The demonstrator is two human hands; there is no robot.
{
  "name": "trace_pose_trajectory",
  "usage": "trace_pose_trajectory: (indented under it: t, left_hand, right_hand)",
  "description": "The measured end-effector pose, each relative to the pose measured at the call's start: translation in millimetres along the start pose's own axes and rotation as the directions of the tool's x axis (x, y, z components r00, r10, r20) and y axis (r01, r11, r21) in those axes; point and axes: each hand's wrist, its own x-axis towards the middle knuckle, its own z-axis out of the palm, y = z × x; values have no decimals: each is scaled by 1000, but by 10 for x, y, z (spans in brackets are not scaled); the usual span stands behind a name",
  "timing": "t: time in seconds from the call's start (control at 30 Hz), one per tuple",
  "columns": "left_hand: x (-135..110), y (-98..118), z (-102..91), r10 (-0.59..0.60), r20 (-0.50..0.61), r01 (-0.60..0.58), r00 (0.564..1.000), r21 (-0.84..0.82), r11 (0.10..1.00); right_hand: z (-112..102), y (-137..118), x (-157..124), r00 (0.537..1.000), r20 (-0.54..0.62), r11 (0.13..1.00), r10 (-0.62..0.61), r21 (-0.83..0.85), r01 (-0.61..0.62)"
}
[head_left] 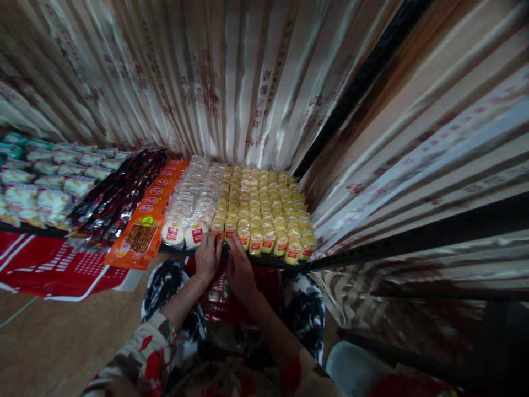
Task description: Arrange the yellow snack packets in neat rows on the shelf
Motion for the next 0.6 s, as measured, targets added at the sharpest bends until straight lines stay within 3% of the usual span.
trace_pose_trajectory:
  t: [0.3, 0.6]
  left_hand:
    - [-67, 32, 28, 102, 8, -102, 995, 113, 988]
    - [21, 15, 106, 220, 27, -221, 975, 167, 961]
  right_hand:
    - [-136, 16, -219, 992, -117, 991, -44, -131, 29]
    - [-65, 107, -179, 987, -112, 965, -114, -250, 83]
